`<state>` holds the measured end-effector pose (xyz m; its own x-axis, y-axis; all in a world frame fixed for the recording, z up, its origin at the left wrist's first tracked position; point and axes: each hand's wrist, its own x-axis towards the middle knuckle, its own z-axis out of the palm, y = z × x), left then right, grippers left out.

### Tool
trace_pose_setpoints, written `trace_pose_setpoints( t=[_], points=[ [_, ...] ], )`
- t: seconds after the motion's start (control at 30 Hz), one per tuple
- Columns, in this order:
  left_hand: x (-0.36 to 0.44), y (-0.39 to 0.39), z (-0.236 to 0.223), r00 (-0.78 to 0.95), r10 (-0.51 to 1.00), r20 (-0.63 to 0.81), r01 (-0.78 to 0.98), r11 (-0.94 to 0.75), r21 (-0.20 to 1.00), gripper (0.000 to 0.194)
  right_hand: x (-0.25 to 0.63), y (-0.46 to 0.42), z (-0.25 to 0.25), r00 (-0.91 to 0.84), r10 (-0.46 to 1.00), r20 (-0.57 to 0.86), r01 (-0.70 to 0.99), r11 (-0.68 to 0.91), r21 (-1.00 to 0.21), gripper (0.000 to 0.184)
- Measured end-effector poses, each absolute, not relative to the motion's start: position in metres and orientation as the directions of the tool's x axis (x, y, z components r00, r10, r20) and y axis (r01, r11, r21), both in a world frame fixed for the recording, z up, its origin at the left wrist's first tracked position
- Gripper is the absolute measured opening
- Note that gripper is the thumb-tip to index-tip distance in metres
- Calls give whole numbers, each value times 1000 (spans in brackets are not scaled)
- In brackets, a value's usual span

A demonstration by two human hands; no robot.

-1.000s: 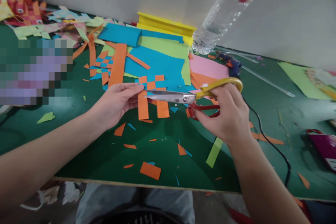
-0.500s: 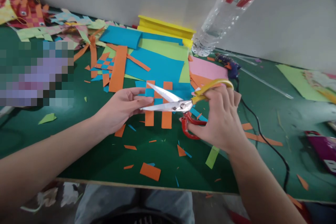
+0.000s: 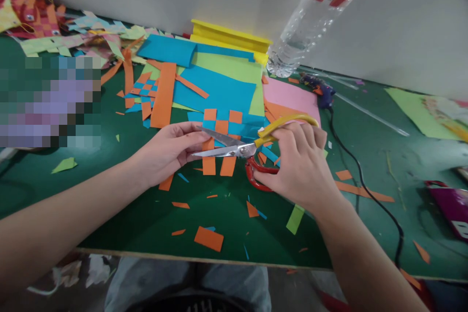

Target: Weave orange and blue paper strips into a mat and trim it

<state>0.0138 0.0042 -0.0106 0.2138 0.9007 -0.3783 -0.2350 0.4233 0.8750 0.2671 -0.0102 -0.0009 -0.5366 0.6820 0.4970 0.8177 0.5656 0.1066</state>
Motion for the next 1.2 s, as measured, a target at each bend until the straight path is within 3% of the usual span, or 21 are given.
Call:
trace_pose_setpoints(
  t=[0.1,0.3,0.67,1.2],
  points=[
    [14,5,-10,204,880,-429,-333,474,815,7,267,-9,-2,-530,681,506,825,552,120,39],
    [15,4,-8,200,877,-438,-362,481,798,12,268,-8,-1,-547,648,529,815,556,161,36],
    [10,5,-12,270,881,-389,-313,462,830,13,272,-4,-1,-599,581,551,776,591,221,34],
    [12,5,-5,163,886,-434,-245,463,852,14,276,-4,1,-624,543,562,759,592,270,31]
  ],
)
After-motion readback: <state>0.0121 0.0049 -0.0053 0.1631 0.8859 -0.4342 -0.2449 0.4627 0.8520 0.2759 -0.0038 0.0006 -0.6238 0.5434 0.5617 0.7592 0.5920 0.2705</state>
